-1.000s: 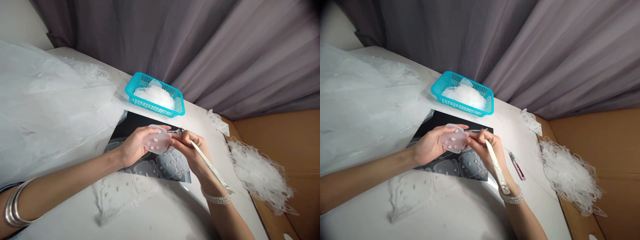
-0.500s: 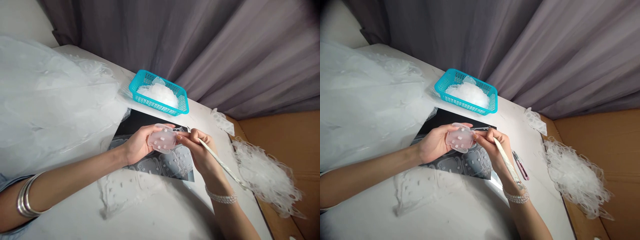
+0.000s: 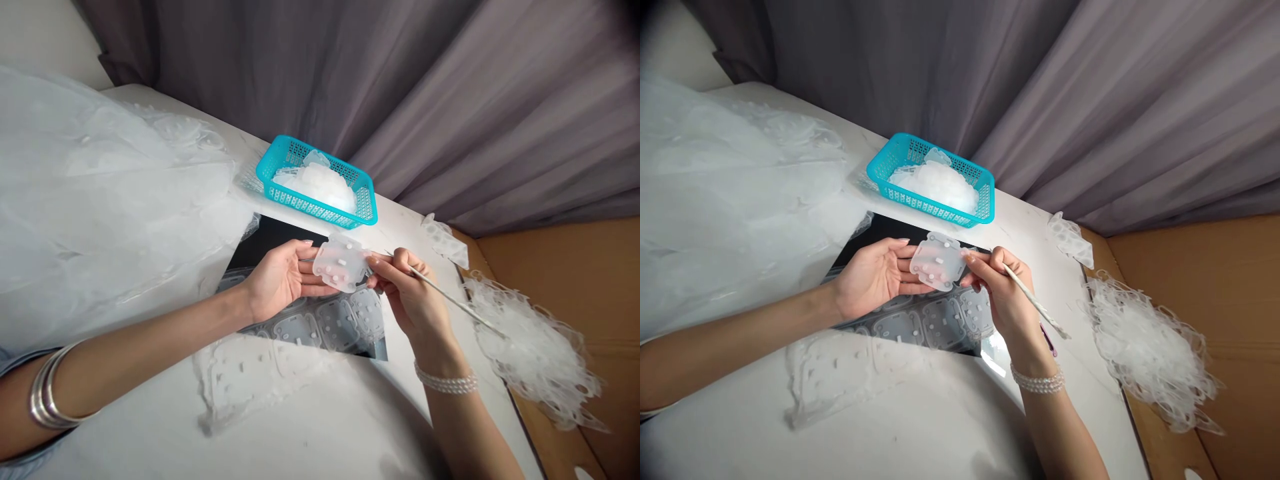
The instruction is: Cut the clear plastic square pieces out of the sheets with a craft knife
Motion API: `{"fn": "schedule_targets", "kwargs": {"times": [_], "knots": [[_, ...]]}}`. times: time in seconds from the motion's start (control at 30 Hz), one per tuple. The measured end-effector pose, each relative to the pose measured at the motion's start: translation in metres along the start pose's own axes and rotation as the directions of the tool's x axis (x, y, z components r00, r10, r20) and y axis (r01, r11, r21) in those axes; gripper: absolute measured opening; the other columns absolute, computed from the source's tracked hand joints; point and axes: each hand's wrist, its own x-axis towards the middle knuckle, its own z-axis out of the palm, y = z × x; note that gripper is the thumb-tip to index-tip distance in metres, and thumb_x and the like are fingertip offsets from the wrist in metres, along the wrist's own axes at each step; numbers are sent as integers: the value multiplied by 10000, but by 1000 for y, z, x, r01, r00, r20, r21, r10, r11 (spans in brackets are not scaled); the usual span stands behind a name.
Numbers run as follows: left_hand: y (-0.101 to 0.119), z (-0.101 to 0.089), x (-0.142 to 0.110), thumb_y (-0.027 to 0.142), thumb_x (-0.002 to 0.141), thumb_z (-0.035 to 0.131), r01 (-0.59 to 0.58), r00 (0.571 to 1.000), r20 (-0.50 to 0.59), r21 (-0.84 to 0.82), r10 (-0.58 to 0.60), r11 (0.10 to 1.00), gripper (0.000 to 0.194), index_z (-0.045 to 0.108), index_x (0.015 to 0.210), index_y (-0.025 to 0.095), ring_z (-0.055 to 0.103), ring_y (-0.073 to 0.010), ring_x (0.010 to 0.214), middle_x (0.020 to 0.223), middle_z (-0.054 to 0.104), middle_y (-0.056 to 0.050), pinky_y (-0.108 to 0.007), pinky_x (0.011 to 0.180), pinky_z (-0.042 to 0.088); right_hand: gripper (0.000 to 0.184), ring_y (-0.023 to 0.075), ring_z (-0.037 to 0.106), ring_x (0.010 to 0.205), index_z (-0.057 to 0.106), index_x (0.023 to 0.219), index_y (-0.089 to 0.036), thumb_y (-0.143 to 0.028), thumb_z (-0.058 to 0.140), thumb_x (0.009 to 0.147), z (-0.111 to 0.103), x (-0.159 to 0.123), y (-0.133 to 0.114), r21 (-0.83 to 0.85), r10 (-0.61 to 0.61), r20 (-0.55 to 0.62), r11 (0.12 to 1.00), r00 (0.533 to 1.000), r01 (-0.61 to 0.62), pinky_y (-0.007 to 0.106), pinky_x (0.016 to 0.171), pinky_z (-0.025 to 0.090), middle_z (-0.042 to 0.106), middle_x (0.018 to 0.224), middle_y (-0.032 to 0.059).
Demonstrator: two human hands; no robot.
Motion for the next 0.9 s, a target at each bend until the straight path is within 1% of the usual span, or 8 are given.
{"fn": "schedule_targets", "kwargs": {"times": [0.07,0.13,0.23,0.3,0.37,0.43,0.53,0.9], "knots": [[0,-1,1,345,940,403,10,1000,-12,-9,-10,1000,459,664,1129,18,723,-291,937,1006,746,-218,-462,956,504,564,126,662,545,246,601,-214,-260,790,745,-1,0,0,33,8,-2,999,1000,-8,219,415,400,731,820,28],[0,-3,1,365,939,425,30,996,-79,5,-30,1000,475,611,1209,21,726,-307,944,1036,737,-231,-475,964,501,528,168,720,649,273,601,-211,-243,775,760,-2,-1,-1,75,-2,8,997,1000,1,229,462,460,747,886,31],[1,-7,2,411,924,475,85,984,-161,20,-81,996,520,552,1275,35,725,-331,957,1062,727,-240,-490,949,514,422,212,740,866,345,599,-217,-188,711,807,-1,-4,-4,113,-64,75,992,995,55,298,704,571,759,919,31],[3,-9,3,418,909,489,95,990,-108,22,-92,995,520,580,1234,23,720,-337,976,1075,722,-248,-489,959,513,353,220,722,949,389,611,-225,-158,656,833,-1,-4,-4,99,-103,129,991,986,90,358,854,562,767,907,32],[5,-11,3,345,890,510,55,998,-11,43,-55,998,437,633,1164,26,712,-326,1006,1085,724,-235,-478,987,503,305,223,713,963,413,632,-228,-149,624,838,-2,-3,-3,61,-119,155,992,981,111,390,908,540,773,908,34],[6,-12,3,229,856,559,-20,999,50,99,15,995,333,674,1114,53,703,-301,1038,1095,733,-198,-458,1012,495,282,227,712,953,417,647,-228,-152,616,830,-3,-1,0,27,-119,162,993,980,116,403,910,532,776,918,37],[6,-11,3,113,810,626,-101,994,52,164,94,981,302,700,1101,86,698,-271,1054,1102,742,-152,-437,1022,499,271,236,708,953,406,654,-230,-160,608,821,-5,1,4,-18,-121,162,992,979,125,411,905,522,779,930,47],[5,-13,5,133,822,557,-87,996,-26,119,91,989,320,681,1112,76,704,-258,1016,1015,758,-144,-442,984,529,302,220,682,925,392,657,-230,-157,620,841,-7,0,5,-56,-185,174,979,967,197,385,877,467,777,937,45]]}}
